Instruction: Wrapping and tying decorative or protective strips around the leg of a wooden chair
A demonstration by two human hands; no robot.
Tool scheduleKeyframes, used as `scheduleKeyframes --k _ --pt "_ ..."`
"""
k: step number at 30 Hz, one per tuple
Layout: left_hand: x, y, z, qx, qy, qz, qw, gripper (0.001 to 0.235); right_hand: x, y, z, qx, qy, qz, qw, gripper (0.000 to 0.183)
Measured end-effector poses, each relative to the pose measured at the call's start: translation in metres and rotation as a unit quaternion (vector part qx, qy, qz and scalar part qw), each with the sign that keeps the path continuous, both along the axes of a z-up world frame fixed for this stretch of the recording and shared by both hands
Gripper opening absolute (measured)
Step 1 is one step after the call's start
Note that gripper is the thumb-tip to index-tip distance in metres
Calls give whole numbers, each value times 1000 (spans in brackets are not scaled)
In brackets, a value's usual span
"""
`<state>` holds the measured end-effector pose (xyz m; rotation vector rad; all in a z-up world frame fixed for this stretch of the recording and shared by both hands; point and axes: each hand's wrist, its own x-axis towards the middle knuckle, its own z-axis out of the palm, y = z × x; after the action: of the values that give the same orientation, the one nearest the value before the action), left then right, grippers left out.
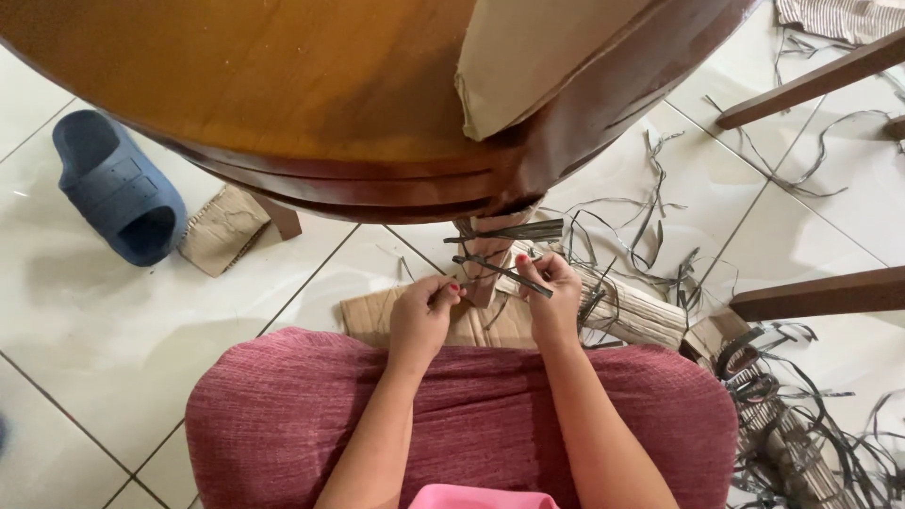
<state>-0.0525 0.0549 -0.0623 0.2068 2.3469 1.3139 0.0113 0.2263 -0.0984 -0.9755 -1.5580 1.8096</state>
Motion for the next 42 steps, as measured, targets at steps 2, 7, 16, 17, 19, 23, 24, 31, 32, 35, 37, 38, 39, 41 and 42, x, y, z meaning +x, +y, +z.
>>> scheduleKeyframes --k 2,7,16,17,19,23,24,31,32,35,37,38,39,41,42 --pt "-1 1 1 60 46 0 997 15 -7 8 -23 19 -3 -2 1000 30" --pt "18 14 -48 221 145 -5 965 19 -12 13 -46 51 1 1 999 28" --pt "35 30 -14 247 360 -31 899 20 -5 11 -22 35 -12 7 999 28" --pt "33 32 -10 216 406 -53 887 21 -5 12 -20 35 -15 8 999 27" --pt "30 35 -7 184 448 -75 871 23 -6 14 -19 35 -19 10 999 27" --pt "25 39 -16 172 446 -73 875 13 -1 18 -5 39 -19 30 999 25" --pt "23 39 -21 168 438 -64 881 11 1 18 4 45 -25 49 997 24" --pt "23 42 -34 201 445 -57 871 22 25 14 62 70 -58 106 990 16" --pt "23 43 -35 194 454 -56 868 19 27 11 69 91 -51 138 985 19" --pt "21 41 -27 183 470 -53 862 20 27 8 78 178 -41 193 964 21" --pt "19 39 -21 180 477 -49 859 23 28 7 75 244 -37 218 944 21" --pt "17 39 -19 168 500 -42 849 22 30 7 72 248 -51 209 945 18" --pt "15 39 -17 156 522 -34 838 22 33 7 70 251 -66 200 945 18" --pt "13 39 -16 145 533 -34 833 22 33 16 66 279 -70 176 942 20" --pt "12 39 -16 134 544 -33 827 22 34 20 63 306 -74 151 937 26"
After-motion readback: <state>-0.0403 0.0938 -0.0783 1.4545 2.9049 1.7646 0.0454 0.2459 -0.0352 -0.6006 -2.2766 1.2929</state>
